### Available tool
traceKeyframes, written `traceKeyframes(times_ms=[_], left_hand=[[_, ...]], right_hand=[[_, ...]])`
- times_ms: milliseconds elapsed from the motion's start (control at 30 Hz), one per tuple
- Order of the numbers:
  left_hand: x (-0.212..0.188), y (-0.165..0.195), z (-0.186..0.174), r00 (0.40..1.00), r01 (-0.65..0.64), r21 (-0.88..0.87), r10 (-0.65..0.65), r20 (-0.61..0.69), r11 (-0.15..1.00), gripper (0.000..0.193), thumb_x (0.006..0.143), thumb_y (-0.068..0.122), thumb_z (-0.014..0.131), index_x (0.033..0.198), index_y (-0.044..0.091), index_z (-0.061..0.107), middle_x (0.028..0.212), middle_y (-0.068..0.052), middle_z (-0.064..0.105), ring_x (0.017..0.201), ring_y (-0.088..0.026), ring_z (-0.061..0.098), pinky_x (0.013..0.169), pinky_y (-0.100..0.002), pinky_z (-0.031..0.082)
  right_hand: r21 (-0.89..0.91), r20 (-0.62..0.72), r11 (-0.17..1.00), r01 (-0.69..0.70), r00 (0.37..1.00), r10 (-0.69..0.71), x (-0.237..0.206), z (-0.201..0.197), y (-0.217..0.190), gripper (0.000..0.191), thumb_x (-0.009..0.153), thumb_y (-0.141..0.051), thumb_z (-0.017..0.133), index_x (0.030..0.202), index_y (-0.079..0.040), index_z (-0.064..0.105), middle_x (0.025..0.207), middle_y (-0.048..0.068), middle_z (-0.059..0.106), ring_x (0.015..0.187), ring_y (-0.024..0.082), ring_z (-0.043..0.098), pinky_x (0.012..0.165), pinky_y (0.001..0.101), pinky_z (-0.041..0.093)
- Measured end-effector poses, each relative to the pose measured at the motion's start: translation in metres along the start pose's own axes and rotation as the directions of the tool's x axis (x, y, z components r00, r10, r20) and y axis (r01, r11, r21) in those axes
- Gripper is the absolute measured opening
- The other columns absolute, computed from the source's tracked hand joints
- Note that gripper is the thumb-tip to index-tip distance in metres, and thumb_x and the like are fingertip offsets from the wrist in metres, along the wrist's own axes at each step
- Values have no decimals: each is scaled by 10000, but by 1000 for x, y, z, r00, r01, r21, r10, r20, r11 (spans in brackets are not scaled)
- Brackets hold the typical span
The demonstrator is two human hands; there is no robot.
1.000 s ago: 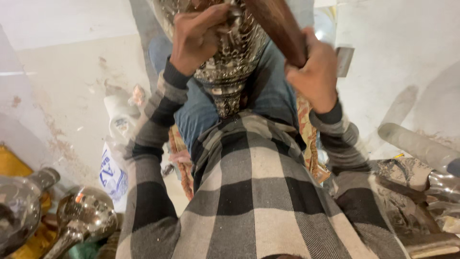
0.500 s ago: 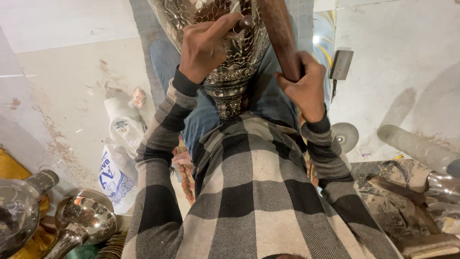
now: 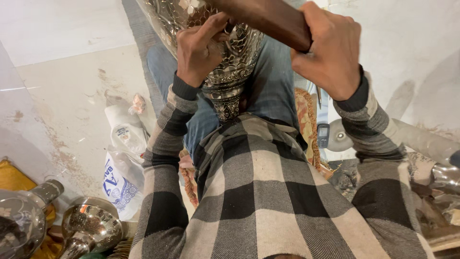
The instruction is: The person sits on the floor with an ornate metal vase held between the legs and repeatedly taps a small punch against its patterned surface using a wooden mallet, repositioning the punch to work different areas of the design.
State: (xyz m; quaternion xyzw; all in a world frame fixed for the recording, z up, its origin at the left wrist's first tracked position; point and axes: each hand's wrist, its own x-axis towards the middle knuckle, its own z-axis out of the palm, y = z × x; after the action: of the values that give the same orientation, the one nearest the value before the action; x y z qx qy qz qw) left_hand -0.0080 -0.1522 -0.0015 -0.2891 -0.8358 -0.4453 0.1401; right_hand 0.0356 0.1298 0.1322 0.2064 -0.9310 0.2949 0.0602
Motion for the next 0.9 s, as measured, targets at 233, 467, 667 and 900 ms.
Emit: traceKeyframes(times_ms=[233,467,667,900], left_hand=[[9,7,-6,1000,-2,-47,2,4,999,483,926,-175,515,1339,43,639,1116,-125,784,958,-211,817,769,-296,692],[15,9,-22,999,-31,-50,32,21,998,520,880,-168,547,1330,69,657,1038,-143,792,881,-231,804,739,-326,674],[14,5,-23,997,-63,-17,64,45,998,553,865,-189,555,1346,68,648,1075,-142,788,985,-244,794,776,-329,678],[8,-6,-17,995,-87,-81,91,39,993,555,872,-212,533,1354,51,616,1177,-166,771,1060,-251,786,806,-313,705]], right_hand=[[-187,9,977,-107,994,111,-12,25,10,294,766,-37,706,1038,-8,598,749,108,617,627,271,599,641,373,443],[448,66,813,-371,921,384,-53,77,19,339,804,-83,857,1059,8,652,841,75,665,696,156,620,658,288,502],[404,-35,845,-352,917,398,-66,82,27,386,824,-98,943,941,27,597,820,101,585,743,186,558,678,314,472],[796,-111,584,-160,909,401,-25,54,16,236,943,-99,825,979,18,623,729,46,656,612,218,661,535,352,546]])
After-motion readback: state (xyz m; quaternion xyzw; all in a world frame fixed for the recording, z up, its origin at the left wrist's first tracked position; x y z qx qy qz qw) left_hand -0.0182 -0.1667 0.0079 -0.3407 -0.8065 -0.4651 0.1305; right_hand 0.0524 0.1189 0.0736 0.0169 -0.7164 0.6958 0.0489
